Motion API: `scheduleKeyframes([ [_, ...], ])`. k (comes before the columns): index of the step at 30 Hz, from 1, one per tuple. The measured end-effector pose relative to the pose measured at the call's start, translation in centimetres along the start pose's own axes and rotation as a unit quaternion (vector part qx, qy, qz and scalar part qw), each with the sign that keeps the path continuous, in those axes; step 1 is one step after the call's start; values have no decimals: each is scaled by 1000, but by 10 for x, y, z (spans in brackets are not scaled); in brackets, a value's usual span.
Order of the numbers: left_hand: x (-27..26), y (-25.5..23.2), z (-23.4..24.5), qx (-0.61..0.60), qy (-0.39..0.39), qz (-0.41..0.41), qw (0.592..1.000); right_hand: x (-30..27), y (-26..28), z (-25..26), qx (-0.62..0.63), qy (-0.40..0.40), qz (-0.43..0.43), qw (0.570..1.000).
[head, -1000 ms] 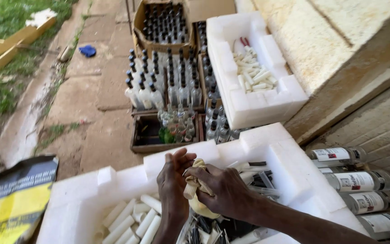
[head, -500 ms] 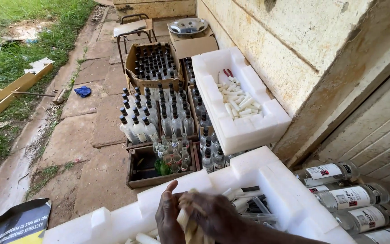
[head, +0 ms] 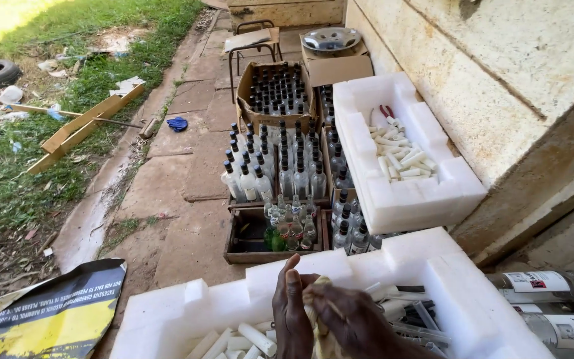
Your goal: Cleaning white cylindrical components by wiping them with a cloth before or after storage.
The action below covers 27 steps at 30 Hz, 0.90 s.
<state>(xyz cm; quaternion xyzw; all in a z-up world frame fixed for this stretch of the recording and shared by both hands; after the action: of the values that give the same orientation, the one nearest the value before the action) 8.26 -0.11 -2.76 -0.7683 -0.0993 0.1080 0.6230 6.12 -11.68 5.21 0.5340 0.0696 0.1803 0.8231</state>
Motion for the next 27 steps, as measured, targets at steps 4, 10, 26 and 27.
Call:
scheduleKeyframes([
  [4,-6,-8,1,-29,-12,37,999,-10,31,-1,-29,15,67,997],
  [10,5,10,2,-69,9,-38,997,10,-4,14,-35,-24,47,998],
  [26,-8,-28,-17,-43,77,14,996,-6,8,-5,-163,-19,68,984],
  [27,-12,-23,-13,-115,24,80,990,-7,10,-11,-153,-4,73,986],
])
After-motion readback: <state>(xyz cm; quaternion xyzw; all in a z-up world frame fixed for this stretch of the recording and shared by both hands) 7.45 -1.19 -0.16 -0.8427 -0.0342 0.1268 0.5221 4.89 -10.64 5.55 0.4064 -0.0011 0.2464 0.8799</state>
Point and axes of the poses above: each hand's wrist, its own x-axis towards the middle knuckle, its own z-axis out of the back of the hand, y = z × x, the point moved 9 cm from there along x, towards the middle knuckle, and after that the axes turned 10 degrees about -z, right-handed, at the moved point
